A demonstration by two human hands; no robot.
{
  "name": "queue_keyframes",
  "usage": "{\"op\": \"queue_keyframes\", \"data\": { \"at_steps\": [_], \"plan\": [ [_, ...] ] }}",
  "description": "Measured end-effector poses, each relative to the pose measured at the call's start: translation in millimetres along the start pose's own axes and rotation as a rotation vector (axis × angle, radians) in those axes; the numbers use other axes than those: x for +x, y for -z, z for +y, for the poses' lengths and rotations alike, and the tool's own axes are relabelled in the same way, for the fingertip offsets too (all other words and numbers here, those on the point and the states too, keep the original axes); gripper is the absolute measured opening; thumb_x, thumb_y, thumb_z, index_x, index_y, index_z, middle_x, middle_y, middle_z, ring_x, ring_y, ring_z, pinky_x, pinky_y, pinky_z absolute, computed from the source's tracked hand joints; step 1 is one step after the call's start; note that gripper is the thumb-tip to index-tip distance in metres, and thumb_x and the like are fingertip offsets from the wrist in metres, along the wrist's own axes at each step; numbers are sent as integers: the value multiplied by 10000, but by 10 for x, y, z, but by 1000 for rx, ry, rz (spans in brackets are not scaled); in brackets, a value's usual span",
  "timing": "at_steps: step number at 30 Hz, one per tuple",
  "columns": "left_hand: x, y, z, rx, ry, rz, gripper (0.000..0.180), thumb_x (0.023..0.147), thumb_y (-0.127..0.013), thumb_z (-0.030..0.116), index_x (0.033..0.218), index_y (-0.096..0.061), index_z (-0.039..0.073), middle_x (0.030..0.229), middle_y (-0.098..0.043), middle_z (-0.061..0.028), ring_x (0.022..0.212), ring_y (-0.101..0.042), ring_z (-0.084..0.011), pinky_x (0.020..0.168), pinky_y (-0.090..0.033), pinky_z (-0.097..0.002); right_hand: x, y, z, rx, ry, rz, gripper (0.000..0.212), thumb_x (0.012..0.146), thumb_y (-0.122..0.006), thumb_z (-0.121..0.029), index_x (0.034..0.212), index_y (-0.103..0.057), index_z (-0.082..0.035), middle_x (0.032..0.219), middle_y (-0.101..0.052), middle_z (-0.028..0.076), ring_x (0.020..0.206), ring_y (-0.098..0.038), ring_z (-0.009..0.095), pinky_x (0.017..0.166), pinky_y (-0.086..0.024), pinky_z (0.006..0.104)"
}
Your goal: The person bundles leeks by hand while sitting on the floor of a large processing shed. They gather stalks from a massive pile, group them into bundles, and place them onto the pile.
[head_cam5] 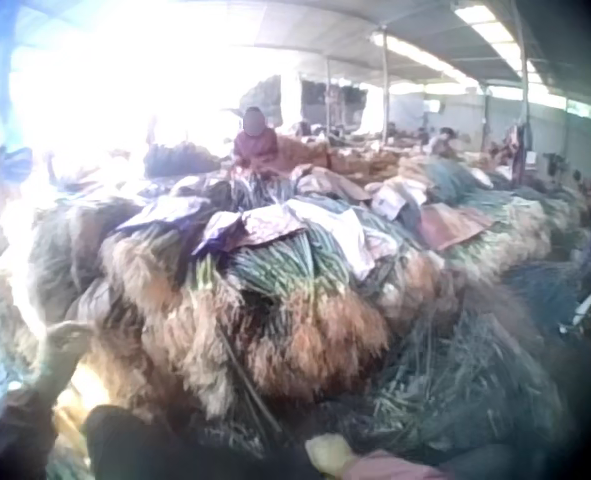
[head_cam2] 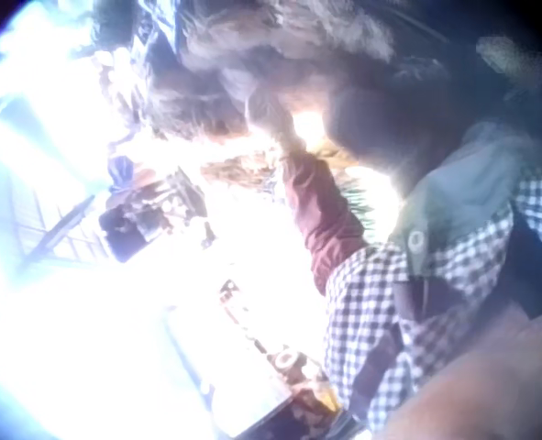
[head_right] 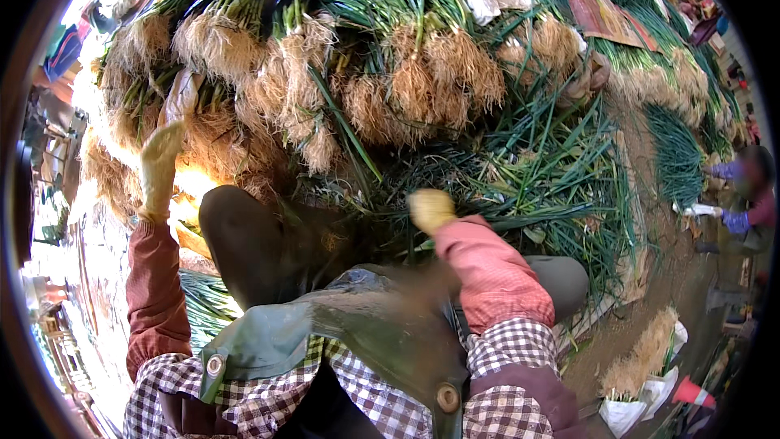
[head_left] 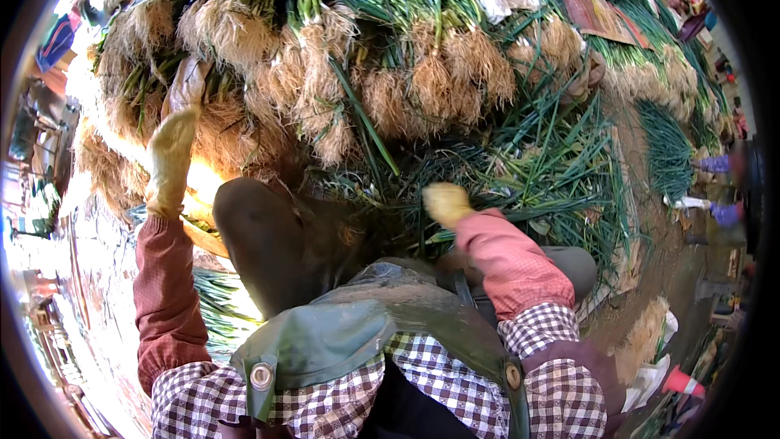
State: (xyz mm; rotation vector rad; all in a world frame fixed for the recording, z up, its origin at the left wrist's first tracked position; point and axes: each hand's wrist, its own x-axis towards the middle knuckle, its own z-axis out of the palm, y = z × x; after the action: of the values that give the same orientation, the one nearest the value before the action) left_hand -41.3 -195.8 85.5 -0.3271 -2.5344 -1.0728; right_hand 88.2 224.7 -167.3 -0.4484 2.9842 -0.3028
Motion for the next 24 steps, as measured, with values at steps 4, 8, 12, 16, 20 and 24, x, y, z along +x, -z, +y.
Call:
{"op": "queue_keyframes", "data": {
  "at_steps": [4,8,12,16,20,24],
  "plan": [
    [143,-825,1061,-235,-237,-15,171,789,-593,2,934,-666,57,906,-659,-64,820,-602,-118,746,-474,-240,668,-34,-990,183,529,235,175,703,-501,-77,858,-581,-69,770,-607,124,733,-605,275,634,-479,373],
    [-94,-1588,1471,-377,-287,-291,168,778,-575,-37,918,-644,27,903,-649,-80,831,-605,-167,769,-466,-276,946,-628,-819,56,252,374,332,749,-529,-205,1054,-541,-73,881,-581,105,876,-550,255,827,-387,391],
    [-312,-1738,1097,-370,-221,-459,156,793,-573,7,929,-642,39,873,-644,-105,813,-613,-210,746,-477,-309,422,-491,93,29,-77,47,459,706,-570,-500,923,-623,-99,906,-622,99,929,-560,260,1012,-215,460],
    [-146,-1701,1281,-538,-189,-642,173,794,-570,70,955,-621,38,891,-636,-122,851,-603,-262,767,-475,-341,-869,-396,1292,-122,-524,-436,532,809,-437,-528,866,-675,-55,859,-652,140,888,-603,264,999,-249,421],
    [-145,-1412,1229,-591,-194,-656,212,763,-585,92,965,-609,35,938,-622,-148,881,-587,-320,788,-469,-376,-1352,133,1532,-168,-903,-799,682,798,-383,-629,1073,-615,-50,1108,-587,153,1074,-533,295,984,-308,392],
    [-132,-1221,1136,-584,-189,-649,254,761,-589,100,1006,-595,34,956,-613,-154,903,-576,-323,807,-460,-367,-1532,603,1853,450,-1355,-762,512,803,-522,-497,1081,-592,-72,1079,-597,165,972,-580,291,830,-444,386]
  ]
}}
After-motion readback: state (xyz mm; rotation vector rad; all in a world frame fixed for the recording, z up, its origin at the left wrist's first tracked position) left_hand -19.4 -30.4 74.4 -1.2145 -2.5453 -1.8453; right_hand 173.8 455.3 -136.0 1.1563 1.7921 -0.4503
